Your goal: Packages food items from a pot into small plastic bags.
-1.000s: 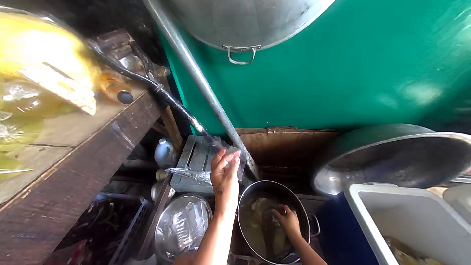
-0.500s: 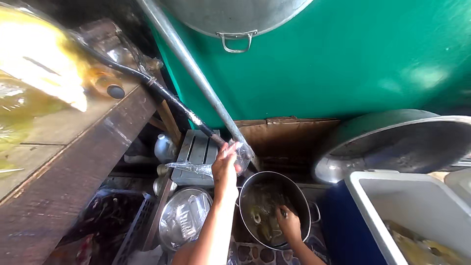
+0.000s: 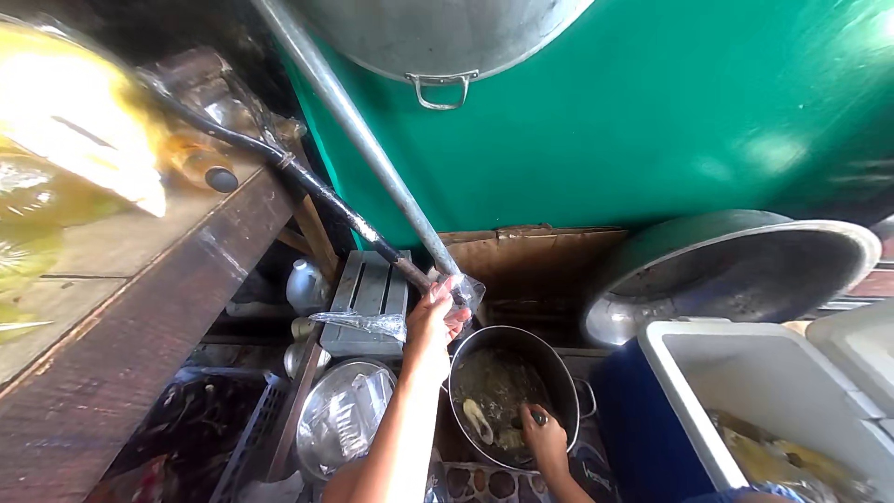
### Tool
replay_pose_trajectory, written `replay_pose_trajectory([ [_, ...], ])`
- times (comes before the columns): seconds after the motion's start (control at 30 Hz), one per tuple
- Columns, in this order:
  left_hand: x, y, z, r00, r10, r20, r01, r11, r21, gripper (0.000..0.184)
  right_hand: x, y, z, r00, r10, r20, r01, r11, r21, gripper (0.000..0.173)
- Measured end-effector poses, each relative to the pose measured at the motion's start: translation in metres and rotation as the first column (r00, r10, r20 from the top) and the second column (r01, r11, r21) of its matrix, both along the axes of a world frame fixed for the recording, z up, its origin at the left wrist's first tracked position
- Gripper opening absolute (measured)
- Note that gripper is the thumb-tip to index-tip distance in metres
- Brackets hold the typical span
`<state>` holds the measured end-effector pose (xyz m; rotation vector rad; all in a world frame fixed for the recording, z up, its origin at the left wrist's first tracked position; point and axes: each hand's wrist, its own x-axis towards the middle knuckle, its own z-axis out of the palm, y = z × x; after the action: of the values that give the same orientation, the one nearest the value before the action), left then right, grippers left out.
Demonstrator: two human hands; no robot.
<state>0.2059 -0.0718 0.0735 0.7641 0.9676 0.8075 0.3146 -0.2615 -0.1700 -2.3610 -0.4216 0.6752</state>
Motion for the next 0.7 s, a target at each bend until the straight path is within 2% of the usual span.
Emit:
replay_pose_trajectory([
  [0.2, 0.009, -0.007, -0.007, 0.991, -0.087, -0.099, 0.097, 0.990, 0.098, 0.037, 0.001, -0.020, 0.009, 0.982, -0.179, -0.058, 0.184, 0.978, 0.100, 0.029],
  [0.33, 0.019, -0.008, -0.020, 0.970, -0.099, -0.221, 0.148, 0.965, 0.218, 0.025, 0.025, -0.024, 0.040, 0.975, -0.212, -0.073, 0.220, 0.964, 0.148, 0.029],
  [0.43, 0.021, -0.005, -0.039, 0.953, -0.123, -0.278, 0.200, 0.942, 0.269, 0.025, 0.055, -0.019, 0.082, 0.988, -0.139, -0.071, 0.150, 0.975, 0.166, 0.031],
  [0.53, 0.023, 0.002, -0.058, 0.909, -0.149, -0.389, 0.275, 0.916, 0.292, 0.025, 0.088, -0.010, 0.138, 0.999, -0.019, -0.029, 0.025, 0.967, 0.252, 0.031],
  [0.7, 0.019, 0.011, -0.079, 0.793, -0.266, -0.548, 0.431, 0.881, 0.196, 0.030, 0.127, 0.010, 0.242, 0.989, 0.138, 0.049, -0.147, 0.927, 0.344, 0.026],
])
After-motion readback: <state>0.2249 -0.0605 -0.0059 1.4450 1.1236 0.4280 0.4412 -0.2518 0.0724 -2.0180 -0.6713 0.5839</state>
